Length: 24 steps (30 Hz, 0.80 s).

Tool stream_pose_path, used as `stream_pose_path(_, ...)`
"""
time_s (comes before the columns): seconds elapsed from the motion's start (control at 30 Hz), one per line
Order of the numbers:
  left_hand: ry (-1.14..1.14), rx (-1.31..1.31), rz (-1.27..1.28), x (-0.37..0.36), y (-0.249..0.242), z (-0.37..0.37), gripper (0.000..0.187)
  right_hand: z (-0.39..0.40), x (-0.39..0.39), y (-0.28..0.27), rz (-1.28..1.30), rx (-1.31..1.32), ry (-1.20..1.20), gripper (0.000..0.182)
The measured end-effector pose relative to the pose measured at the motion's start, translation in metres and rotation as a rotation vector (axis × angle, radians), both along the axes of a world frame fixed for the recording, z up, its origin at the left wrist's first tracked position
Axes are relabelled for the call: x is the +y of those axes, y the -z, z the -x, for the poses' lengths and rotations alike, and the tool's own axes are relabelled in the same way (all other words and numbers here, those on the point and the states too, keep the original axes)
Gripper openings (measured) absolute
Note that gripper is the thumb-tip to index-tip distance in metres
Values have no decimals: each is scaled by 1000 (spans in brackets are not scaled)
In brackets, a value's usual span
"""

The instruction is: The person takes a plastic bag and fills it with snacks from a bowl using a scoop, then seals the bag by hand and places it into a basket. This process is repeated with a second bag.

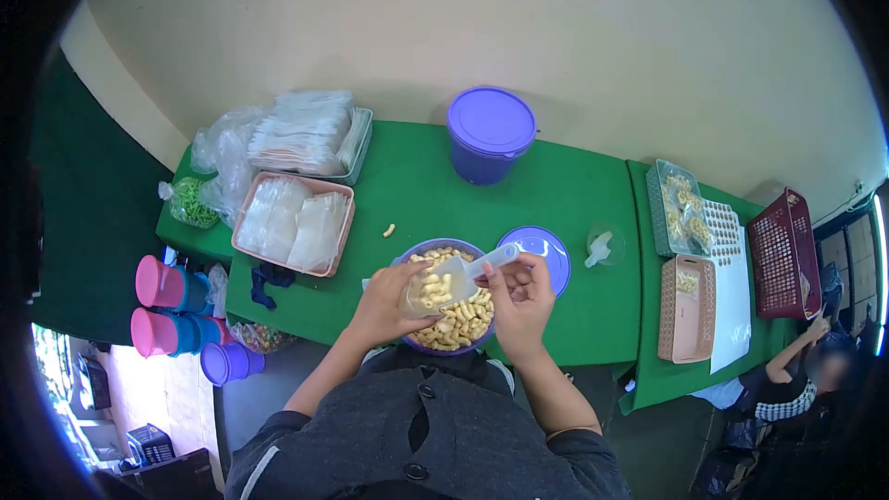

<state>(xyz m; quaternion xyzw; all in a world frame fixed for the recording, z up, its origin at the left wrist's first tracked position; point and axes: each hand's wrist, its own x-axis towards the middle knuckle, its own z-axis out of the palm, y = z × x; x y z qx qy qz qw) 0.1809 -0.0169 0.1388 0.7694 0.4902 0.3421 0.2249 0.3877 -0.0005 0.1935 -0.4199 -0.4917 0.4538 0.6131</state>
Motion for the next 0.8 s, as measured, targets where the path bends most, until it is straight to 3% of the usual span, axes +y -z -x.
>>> stream_pose_path(0.3, -61, -7, -4, 1, 5, 2, 69, -3, -2, 1, -86, 3, 99, 21)
stream_pose_path(0.4, -99, -133, 84, 2, 12, 8, 64, -11, 4, -1, -83, 4, 142, 20)
stream_pose_path(0.43, -179, -341, 159, 2, 10, 9, 64, -15, 6, -1, -82, 4, 143, 20)
stream_pose_path(0.47, -260, -550, 235, 1, 10, 11, 63, -19, 8, 1, -4, -3, 18, 19)
stream_pose_path(0.5, -260, -550, 237, 3, 13, 14, 63, -21, 10, 4, 75, -8, -108, 18)
stream_pose_path(0.53, -284, -719, 204, 8, 19, 19, 69, -23, 9, 9, 76, -8, -109, 18)
stream_pose_path(0.63, -261, -1018, 219, 13, 21, 33, 77, -26, -2, 31, 251, -240, -513, 19)
stream_pose_path(0.7, -192, -1212, 274, 16, 21, 41, 84, -22, -9, 40, 264, -327, -548, 19)
stream_pose_path(0.8, -210, -1208, 279, 14, 22, 45, 84, -19, -11, 58, 259, -426, -537, 20)
